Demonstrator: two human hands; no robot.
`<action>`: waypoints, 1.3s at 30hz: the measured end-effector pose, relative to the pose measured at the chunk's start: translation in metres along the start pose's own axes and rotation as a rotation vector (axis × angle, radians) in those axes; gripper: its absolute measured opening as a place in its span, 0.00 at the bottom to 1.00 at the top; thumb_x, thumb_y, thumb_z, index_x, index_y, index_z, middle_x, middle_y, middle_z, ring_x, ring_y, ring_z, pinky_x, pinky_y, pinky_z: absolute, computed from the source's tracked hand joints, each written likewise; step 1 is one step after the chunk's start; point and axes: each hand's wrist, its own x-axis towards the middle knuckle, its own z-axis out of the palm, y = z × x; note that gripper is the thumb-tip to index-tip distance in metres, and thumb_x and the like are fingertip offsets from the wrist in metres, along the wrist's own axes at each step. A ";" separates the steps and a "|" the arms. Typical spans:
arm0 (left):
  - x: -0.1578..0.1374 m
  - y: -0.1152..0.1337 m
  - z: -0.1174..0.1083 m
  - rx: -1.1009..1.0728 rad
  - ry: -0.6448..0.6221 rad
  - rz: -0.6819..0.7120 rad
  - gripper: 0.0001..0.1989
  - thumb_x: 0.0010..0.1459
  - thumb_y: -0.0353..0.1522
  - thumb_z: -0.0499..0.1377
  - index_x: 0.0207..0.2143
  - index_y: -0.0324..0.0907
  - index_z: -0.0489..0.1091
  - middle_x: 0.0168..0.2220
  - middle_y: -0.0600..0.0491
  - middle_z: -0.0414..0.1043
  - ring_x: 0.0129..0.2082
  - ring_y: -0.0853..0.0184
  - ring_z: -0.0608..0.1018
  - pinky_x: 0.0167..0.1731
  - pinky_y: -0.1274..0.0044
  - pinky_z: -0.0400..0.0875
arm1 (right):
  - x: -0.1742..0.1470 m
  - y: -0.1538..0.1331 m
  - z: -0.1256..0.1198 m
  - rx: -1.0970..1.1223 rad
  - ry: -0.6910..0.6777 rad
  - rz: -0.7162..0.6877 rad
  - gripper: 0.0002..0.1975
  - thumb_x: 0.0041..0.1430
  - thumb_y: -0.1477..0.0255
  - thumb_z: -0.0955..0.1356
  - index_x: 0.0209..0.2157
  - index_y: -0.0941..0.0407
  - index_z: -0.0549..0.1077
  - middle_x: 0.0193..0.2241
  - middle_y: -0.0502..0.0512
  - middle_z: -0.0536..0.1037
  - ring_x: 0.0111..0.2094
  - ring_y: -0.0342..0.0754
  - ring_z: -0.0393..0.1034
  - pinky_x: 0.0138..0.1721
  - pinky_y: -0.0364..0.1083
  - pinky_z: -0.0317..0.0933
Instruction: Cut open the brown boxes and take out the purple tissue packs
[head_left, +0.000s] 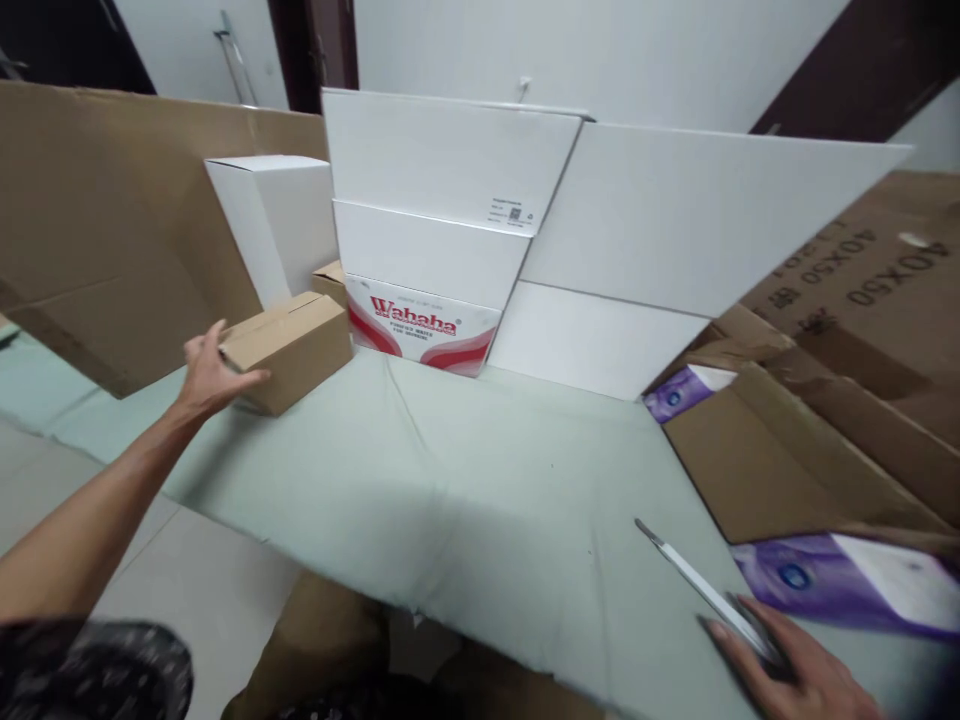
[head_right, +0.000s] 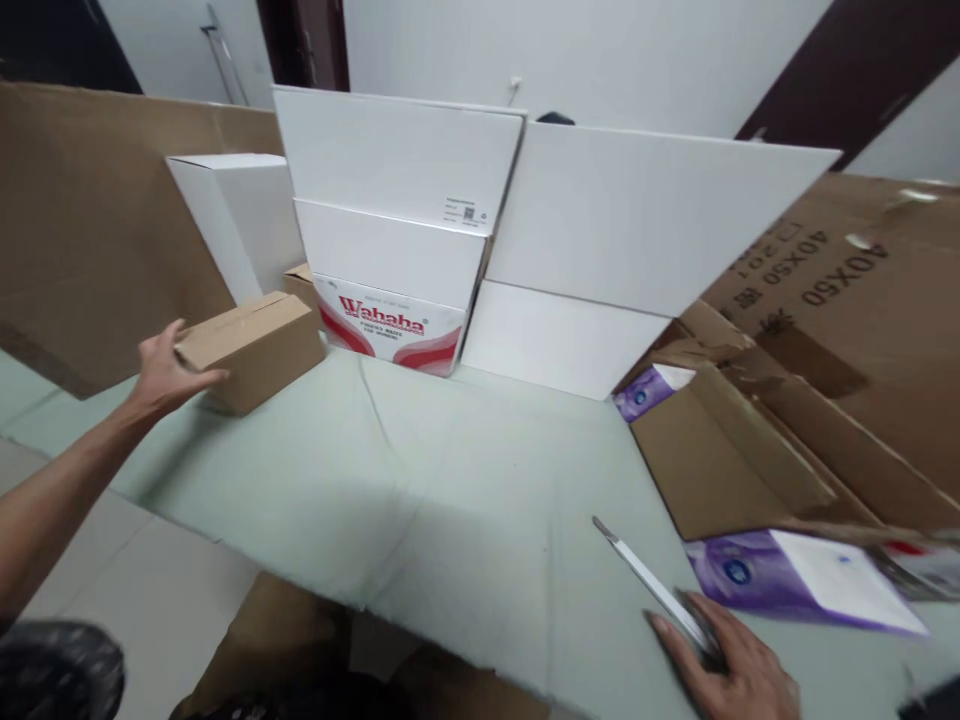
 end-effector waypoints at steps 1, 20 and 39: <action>-0.018 -0.004 -0.007 -0.008 -0.030 0.022 0.62 0.39 0.56 0.71 0.72 0.48 0.51 0.67 0.48 0.54 0.70 0.35 0.56 0.70 0.48 0.56 | -0.002 0.000 -0.001 -0.007 -0.029 0.008 0.31 0.49 0.38 0.66 0.41 0.49 0.77 0.43 0.66 0.83 0.48 0.74 0.77 0.49 0.69 0.69; -0.162 0.151 0.088 -0.686 -0.790 0.423 0.54 0.54 0.51 0.67 0.75 0.43 0.47 0.77 0.37 0.39 0.76 0.41 0.50 0.71 0.51 0.49 | -0.002 -0.065 0.004 -0.178 -0.067 -0.059 0.25 0.62 0.55 0.60 0.46 0.56 0.78 0.46 0.68 0.82 0.47 0.64 0.74 0.48 0.61 0.64; -0.183 0.170 0.103 -0.870 -0.550 0.213 0.39 0.46 0.35 0.60 0.63 0.39 0.68 0.72 0.40 0.55 0.74 0.45 0.55 0.71 0.56 0.48 | 0.028 -0.225 -0.096 0.492 -0.326 -0.166 0.21 0.62 0.51 0.69 0.45 0.52 0.79 0.31 0.54 0.82 0.27 0.49 0.74 0.28 0.47 0.69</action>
